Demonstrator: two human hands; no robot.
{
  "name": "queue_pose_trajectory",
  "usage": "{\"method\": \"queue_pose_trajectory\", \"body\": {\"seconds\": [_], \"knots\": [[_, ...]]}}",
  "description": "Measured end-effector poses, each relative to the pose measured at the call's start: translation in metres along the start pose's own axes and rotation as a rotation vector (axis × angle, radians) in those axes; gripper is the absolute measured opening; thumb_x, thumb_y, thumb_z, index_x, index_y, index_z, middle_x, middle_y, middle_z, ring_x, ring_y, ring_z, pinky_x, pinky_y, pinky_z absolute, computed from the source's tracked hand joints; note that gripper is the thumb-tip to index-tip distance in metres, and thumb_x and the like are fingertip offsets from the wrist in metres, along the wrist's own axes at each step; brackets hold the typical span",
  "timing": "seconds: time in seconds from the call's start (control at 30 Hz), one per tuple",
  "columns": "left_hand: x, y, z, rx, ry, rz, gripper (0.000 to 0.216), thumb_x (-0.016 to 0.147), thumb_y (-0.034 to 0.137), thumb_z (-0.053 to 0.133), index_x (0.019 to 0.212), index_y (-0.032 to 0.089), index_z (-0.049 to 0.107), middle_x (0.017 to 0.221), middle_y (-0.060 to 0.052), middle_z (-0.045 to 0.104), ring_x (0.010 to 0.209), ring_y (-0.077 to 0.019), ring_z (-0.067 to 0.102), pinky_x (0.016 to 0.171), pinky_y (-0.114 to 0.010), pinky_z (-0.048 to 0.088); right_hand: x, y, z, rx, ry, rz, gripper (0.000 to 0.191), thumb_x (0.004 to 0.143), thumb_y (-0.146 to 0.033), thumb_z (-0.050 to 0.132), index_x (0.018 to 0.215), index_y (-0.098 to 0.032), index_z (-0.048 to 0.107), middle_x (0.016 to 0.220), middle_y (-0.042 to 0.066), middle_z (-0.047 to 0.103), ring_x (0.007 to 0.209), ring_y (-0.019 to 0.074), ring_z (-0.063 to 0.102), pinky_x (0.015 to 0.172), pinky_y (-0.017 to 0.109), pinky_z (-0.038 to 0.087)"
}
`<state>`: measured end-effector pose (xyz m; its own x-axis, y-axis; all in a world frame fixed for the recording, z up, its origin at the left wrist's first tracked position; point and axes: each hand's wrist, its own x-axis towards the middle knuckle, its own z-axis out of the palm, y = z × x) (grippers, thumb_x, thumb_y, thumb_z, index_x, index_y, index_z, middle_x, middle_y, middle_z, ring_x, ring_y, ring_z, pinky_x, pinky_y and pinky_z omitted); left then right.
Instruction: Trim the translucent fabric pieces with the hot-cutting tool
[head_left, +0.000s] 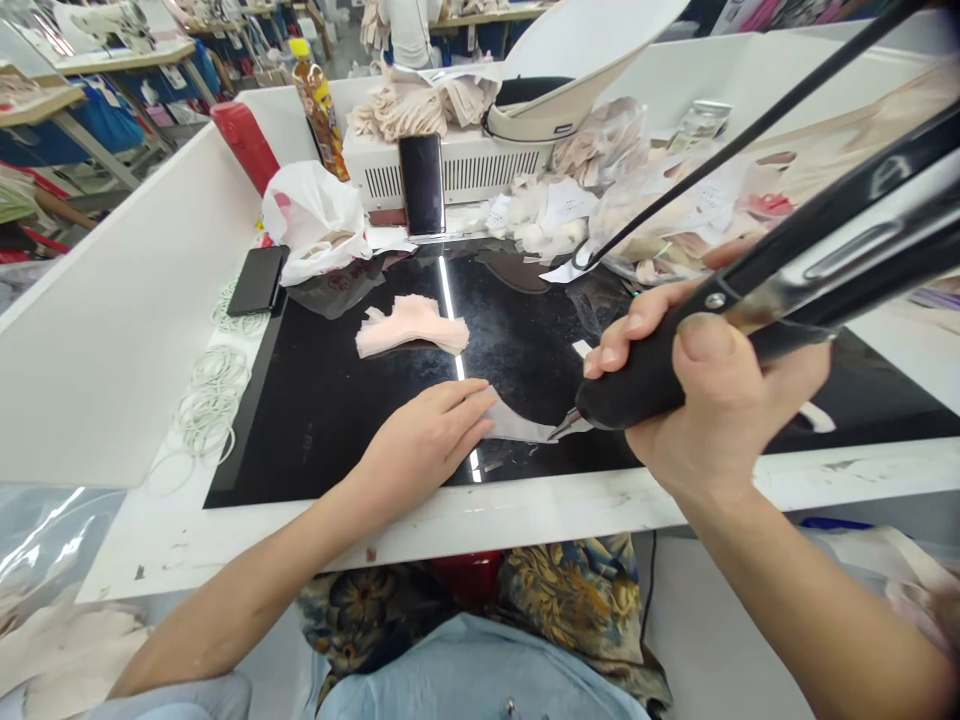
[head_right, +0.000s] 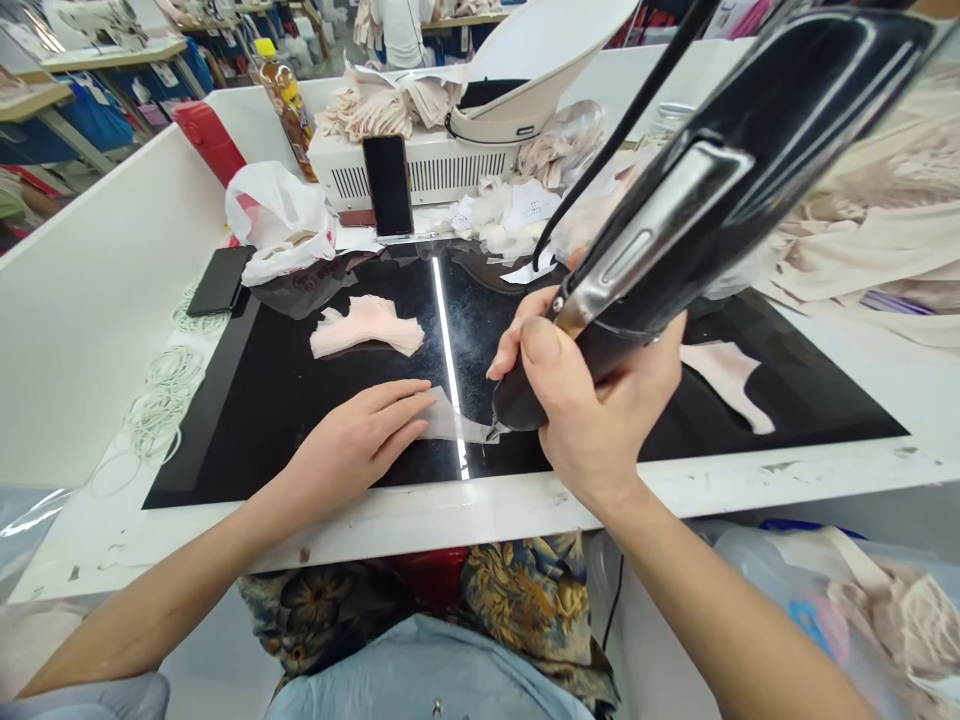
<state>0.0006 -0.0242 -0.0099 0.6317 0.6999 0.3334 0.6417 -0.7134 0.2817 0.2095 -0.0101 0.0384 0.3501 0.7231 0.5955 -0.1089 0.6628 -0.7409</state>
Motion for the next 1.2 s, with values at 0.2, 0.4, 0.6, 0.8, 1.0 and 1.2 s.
{"method": "queue_pose_trajectory", "body": {"seconds": [0.2, 0.4, 0.6, 0.8, 1.0, 1.2], "knots": [[0.003, -0.012, -0.028, -0.064, 0.026, -0.110, 0.028, 0.106, 0.026, 0.046, 0.124, 0.018, 0.065, 0.125, -0.005, 0.069, 0.113, -0.0169, 0.067, 0.101, -0.032, 0.054, -0.007, 0.002, 0.022, 0.087, -0.061, 0.031, 0.031, 0.073, -0.036, 0.083, 0.095, -0.034, 0.062, 0.066, -0.006, 0.059, 0.046, 0.0141, 0.054, 0.042, 0.032, 0.048], [-0.023, -0.019, -0.040, -0.004, -0.144, -0.181, 0.025, 0.101, 0.035, 0.057, 0.117, 0.019, 0.067, 0.112, -0.007, 0.067, 0.103, -0.0208, 0.066, 0.093, -0.037, 0.055, -0.018, 0.009, 0.043, 0.154, -0.120, 0.077, 0.029, 0.079, -0.031, 0.079, 0.105, -0.031, 0.067, 0.072, -0.004, 0.062, 0.050, 0.0140, 0.057, 0.048, 0.034, 0.049], [-0.046, -0.017, -0.026, 0.021, -0.100, -0.194, 0.028, 0.096, 0.035, 0.066, 0.116, 0.016, 0.066, 0.114, -0.008, 0.063, 0.101, -0.0211, 0.060, 0.090, -0.037, 0.054, -0.023, 0.015, 0.057, 0.166, -0.108, 0.111, 0.034, 0.077, -0.034, 0.081, 0.107, -0.028, 0.066, 0.074, -0.004, 0.064, 0.052, 0.0133, 0.059, 0.050, 0.034, 0.049], [-0.045, -0.016, -0.021, -0.021, -0.061, -0.169, 0.018, 0.101, 0.032, 0.057, 0.101, 0.018, 0.068, 0.108, -0.006, 0.066, 0.100, -0.0186, 0.061, 0.091, -0.036, 0.052, -0.026, 0.014, 0.068, 0.163, -0.109, 0.112, 0.034, 0.077, -0.036, 0.081, 0.106, -0.028, 0.064, 0.073, -0.006, 0.062, 0.053, 0.0126, 0.058, 0.051, 0.034, 0.048], [-0.049, -0.015, -0.018, -0.045, -0.049, -0.173, 0.014, 0.099, 0.030, 0.062, 0.105, 0.018, 0.065, 0.114, -0.005, 0.066, 0.105, -0.0193, 0.061, 0.094, -0.036, 0.051, -0.030, 0.015, 0.075, 0.171, -0.100, 0.139, 0.039, 0.077, -0.038, 0.082, 0.107, -0.028, 0.061, 0.075, -0.005, 0.062, 0.054, 0.0121, 0.059, 0.049, 0.033, 0.051], [-0.049, -0.015, -0.018, -0.061, -0.041, -0.186, 0.012, 0.098, 0.029, 0.063, 0.102, 0.018, 0.065, 0.114, -0.005, 0.066, 0.104, -0.0188, 0.061, 0.094, -0.035, 0.050, -0.033, 0.018, 0.081, 0.150, -0.078, 0.147, 0.040, 0.076, -0.040, 0.082, 0.107, -0.027, 0.059, 0.076, -0.005, 0.063, 0.053, 0.0116, 0.059, 0.046, 0.033, 0.054]]}}
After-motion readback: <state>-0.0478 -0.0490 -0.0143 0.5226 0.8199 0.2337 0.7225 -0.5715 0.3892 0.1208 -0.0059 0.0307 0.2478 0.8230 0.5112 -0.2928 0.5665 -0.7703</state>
